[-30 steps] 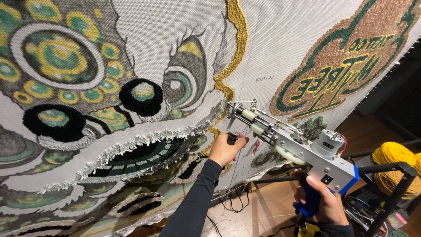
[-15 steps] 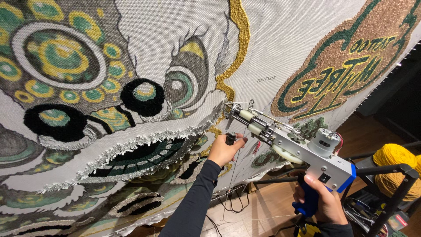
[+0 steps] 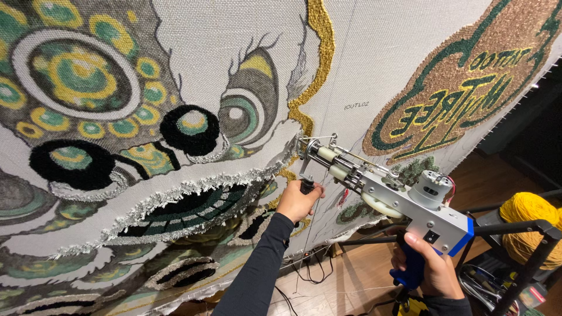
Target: The person uses a handheld tufting gun to apply white yarn to a large canvas featuring a cartoon character design. They guide the tool along the contours of the character's face, filling in specific areas with loops of yarn. The person occasionally pauses to adjust the yarn feed or reposition the tool.
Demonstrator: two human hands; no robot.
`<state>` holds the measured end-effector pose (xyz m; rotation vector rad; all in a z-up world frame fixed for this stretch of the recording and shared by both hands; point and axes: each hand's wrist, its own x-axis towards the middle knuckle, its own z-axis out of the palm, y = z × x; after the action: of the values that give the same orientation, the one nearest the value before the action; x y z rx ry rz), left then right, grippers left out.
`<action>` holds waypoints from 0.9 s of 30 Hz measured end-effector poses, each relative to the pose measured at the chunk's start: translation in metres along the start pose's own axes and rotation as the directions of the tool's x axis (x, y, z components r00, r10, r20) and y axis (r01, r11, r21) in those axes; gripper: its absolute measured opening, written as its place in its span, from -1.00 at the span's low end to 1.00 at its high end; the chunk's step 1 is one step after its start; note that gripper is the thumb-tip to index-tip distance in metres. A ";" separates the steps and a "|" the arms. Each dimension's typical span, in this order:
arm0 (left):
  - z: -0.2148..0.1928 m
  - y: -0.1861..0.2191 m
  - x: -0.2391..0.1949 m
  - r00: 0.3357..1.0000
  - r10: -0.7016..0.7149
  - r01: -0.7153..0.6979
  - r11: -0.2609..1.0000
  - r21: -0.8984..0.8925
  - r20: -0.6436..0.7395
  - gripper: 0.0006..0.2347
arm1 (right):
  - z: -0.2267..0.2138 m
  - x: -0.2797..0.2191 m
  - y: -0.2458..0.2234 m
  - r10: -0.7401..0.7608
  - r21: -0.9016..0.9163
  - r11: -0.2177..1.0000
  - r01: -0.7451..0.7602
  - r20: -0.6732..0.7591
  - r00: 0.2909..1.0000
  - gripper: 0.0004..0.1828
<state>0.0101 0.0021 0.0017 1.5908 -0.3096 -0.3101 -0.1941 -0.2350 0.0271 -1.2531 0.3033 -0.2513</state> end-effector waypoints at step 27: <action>-0.007 -0.006 -0.085 0.961 0.106 -0.148 0.977 -0.152 -0.254 -0.79 | -0.034 0.029 0.007 0.224 0.065 0.949 -0.307 0.546 0.807 -0.31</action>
<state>-0.0655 0.0409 -0.0033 1.4156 -0.1879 -0.0375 -0.1788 -0.2735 0.0086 -1.0638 -0.0275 0.3185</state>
